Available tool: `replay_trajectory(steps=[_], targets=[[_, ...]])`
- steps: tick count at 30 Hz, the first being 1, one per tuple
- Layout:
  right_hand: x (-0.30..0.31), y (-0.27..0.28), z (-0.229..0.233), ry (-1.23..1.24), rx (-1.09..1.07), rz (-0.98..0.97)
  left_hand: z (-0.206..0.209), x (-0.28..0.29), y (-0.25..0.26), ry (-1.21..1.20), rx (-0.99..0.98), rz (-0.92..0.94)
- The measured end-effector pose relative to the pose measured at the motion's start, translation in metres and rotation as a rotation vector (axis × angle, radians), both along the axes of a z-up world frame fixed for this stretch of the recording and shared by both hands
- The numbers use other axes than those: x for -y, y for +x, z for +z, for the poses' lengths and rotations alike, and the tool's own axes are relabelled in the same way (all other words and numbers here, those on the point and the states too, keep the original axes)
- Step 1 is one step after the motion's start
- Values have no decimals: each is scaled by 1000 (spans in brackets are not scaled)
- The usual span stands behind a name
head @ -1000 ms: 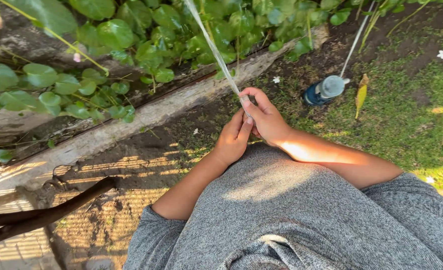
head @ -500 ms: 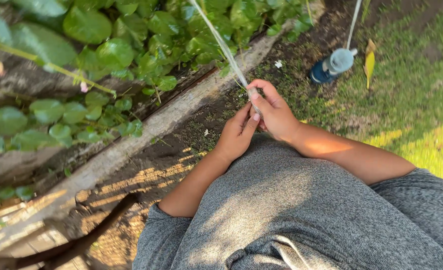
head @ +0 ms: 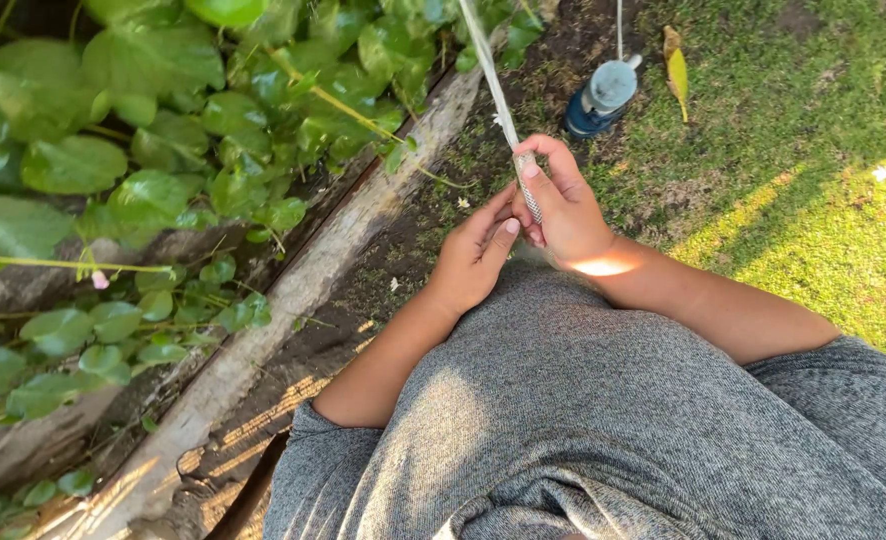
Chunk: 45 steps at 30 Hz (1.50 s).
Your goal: The recorder uses a water hose to rinse a plastic tube and water plants in a garden.
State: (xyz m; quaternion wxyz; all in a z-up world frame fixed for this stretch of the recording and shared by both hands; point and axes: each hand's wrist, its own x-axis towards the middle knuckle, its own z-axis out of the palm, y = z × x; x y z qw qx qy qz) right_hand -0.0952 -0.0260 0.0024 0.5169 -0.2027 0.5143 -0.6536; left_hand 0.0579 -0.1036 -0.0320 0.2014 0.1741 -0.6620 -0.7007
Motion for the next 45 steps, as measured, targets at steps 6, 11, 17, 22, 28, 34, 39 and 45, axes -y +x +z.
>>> replay_trajectory(steps=[6, 11, 17, 22, 28, 34, 39, 45], targets=[[-23, -47, 1, 19, 5, -30, -6, -20, -49, 55, 46, -12], [-39, -88, 8, -38, 49, -28, 5, -39, -87, 116, -19, -79], [-53, -130, 15, 18, 123, 0, 28, -59, -125, 166, 20, -53], [-67, -153, 6, 50, 115, 49, 33, -76, -146, 160, 130, -1], [-79, -171, 16, -16, 84, 68, 16, -89, -160, -18, 105, 26], [-80, -177, 9, 283, 68, 52, 5, -93, -164, 36, 46, 32], [-77, -174, 10, 209, 62, 56, 8, -92, -161, 81, 49, 29], [-69, -169, 6, 259, 105, 5, 1, -70, -161, 76, 66, -27]])
